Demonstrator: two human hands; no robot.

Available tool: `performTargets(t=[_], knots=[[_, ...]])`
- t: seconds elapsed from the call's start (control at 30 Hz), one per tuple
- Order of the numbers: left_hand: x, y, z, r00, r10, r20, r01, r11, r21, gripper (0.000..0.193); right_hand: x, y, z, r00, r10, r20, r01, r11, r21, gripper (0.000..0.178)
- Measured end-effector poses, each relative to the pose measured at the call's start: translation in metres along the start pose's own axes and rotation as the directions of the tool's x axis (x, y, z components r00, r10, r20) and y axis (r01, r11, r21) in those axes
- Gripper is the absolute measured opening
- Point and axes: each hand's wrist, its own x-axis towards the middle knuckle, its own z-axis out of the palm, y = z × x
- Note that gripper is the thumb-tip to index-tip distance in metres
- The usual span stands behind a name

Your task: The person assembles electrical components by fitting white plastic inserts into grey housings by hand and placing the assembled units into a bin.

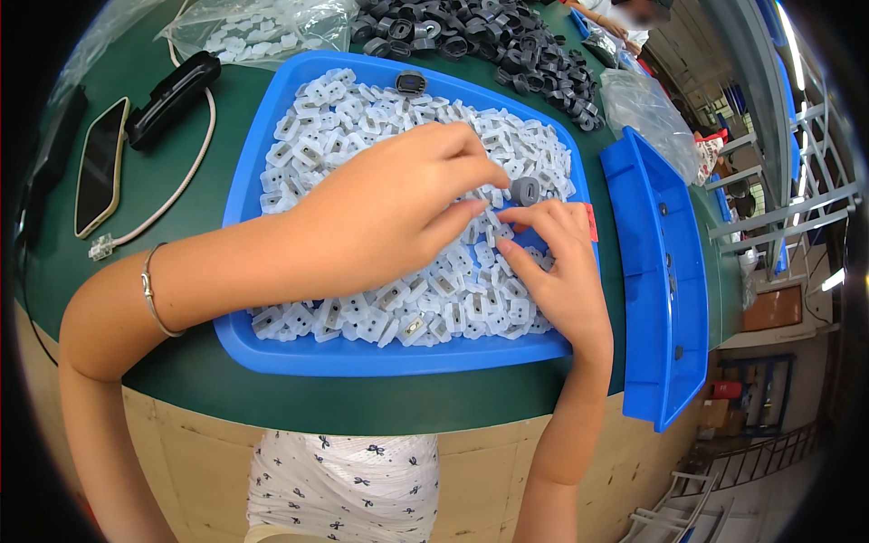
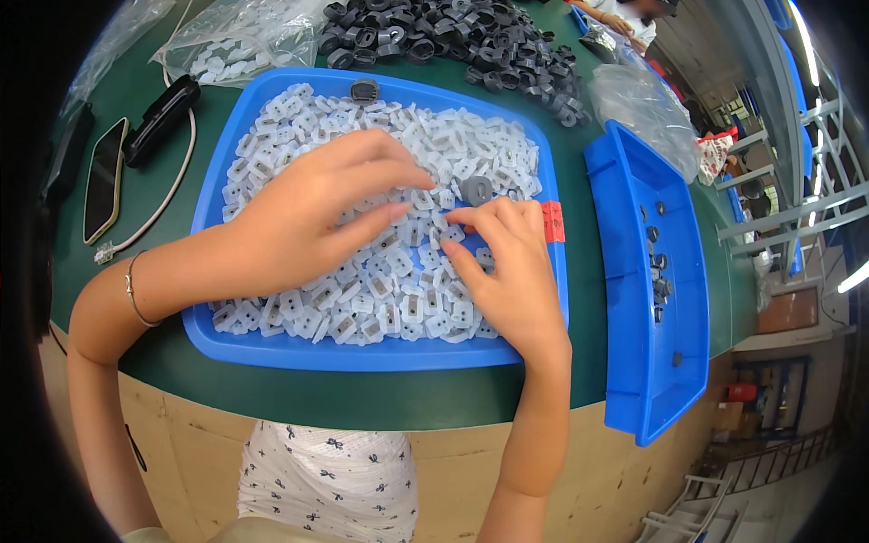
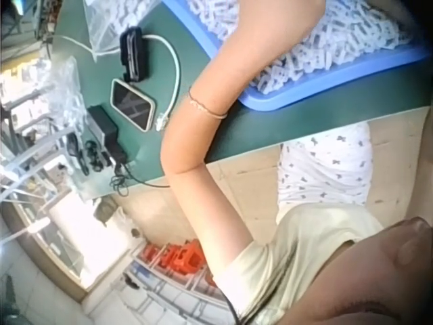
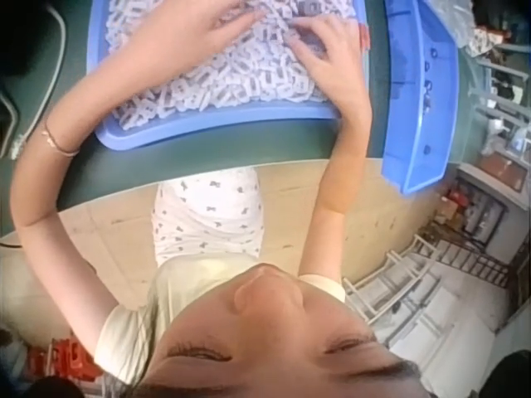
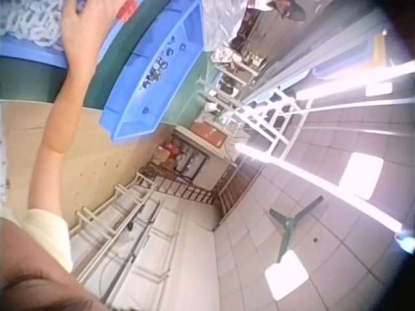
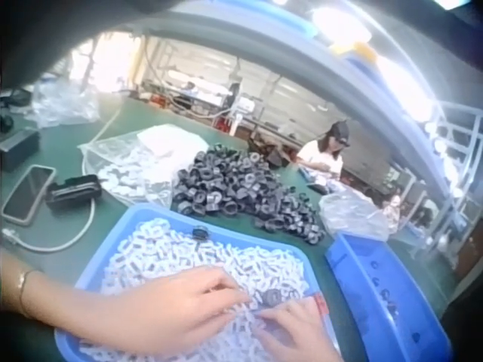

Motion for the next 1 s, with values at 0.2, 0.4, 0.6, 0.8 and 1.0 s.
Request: performTargets(t=[0.2,0.4,0.6,0.8,1.0], knots=[[-0.004,-0.006,0.007,0.989,0.151,-0.003,-0.148,0.975,0.168,0.021,-0.002,0.004,0.002,0.999,0.031,0.02,-0.032,0.998,0.055,0.016],[-0.007,-0.004,0.007,0.98,0.2,0.003,-0.196,0.956,0.218,0.019,-0.002,0.005,0.0,0.947,0.238,-0.216,-0.158,0.929,0.333,0.014],[-0.008,-0.003,0.005,0.983,0.183,-0.028,-0.173,0.962,0.212,0.022,0.002,0.004,-0.004,0.952,-0.178,-0.25,0.162,0.983,-0.083,0.012],[-0.008,-0.003,0.005,0.982,0.183,0.049,-0.19,0.957,0.218,0.026,-0.001,0.005,0.0,0.971,0.039,-0.235,0.039,0.947,0.319,0.012],[-0.008,-0.001,0.003,0.986,0.163,0.029,-0.164,0.986,0.008,0.036,-0.007,-0.02,-0.004,0.983,-0.1,-0.151,0.173,0.773,0.611,0.011]])
